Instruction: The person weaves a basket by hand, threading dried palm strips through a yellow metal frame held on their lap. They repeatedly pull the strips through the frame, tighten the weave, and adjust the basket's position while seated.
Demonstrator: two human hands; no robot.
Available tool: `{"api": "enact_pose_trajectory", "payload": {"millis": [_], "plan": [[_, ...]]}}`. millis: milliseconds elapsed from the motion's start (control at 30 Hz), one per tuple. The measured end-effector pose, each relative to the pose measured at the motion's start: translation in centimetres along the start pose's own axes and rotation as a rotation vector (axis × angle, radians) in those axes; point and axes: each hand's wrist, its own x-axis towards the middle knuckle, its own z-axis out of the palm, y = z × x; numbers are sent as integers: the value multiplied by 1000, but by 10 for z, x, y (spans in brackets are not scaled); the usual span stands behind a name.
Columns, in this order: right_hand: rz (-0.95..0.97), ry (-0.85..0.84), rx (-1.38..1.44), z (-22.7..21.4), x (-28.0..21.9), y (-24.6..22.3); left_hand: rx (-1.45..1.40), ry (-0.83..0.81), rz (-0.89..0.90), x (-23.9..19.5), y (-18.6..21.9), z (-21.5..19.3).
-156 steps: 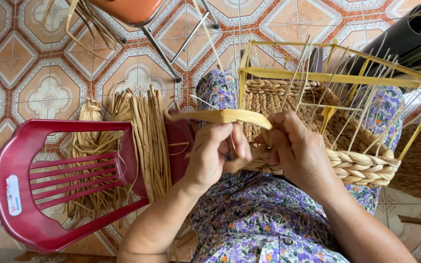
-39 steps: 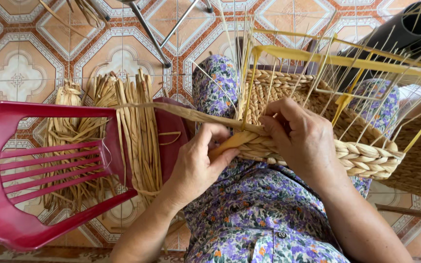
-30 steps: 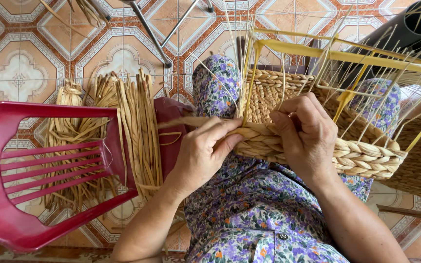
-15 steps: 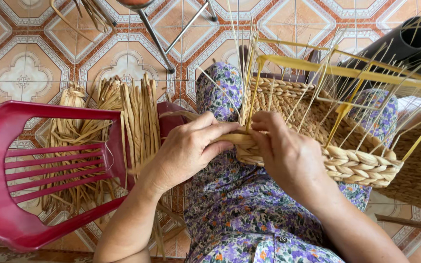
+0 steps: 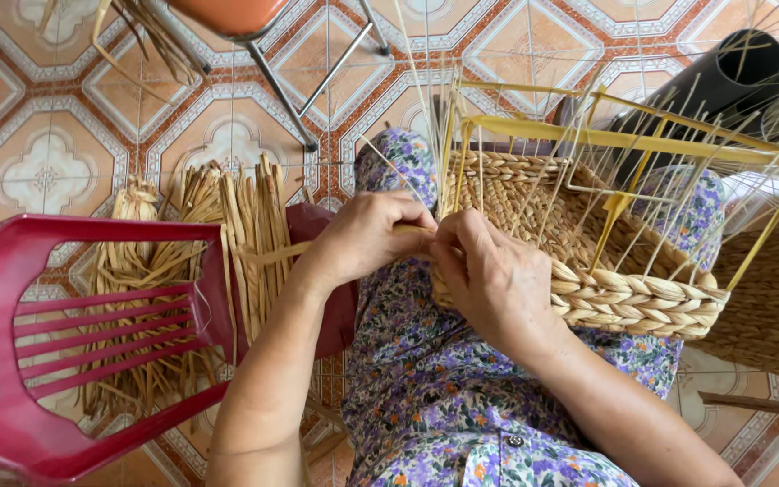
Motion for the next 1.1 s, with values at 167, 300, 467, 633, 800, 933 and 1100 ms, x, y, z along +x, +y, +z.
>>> {"api": "enact_pose_trajectory", "payload": {"millis": [167, 300, 467, 633, 800, 933, 1100], "plan": [[85, 125, 127, -23, 1, 31, -598, 250, 93, -7, -41, -2], [160, 319, 250, -82, 2, 83, -880, 551, -186, -1, -106, 2], [213, 460, 1016, -138, -32, 136, -631, 545, -215, 26, -167, 17], [281, 430, 988, -121, -59, 208, -585, 514, -287, 44, -170, 19], [642, 340, 845, -61, -85, 273, -296, 577, -463, 29, -124, 43], [664, 342, 819, -56, -106, 281, -285, 616, -444, 22, -77, 56], [604, 79, 340, -77, -93, 256, 771, 734, -38, 28, -25, 51]]}}
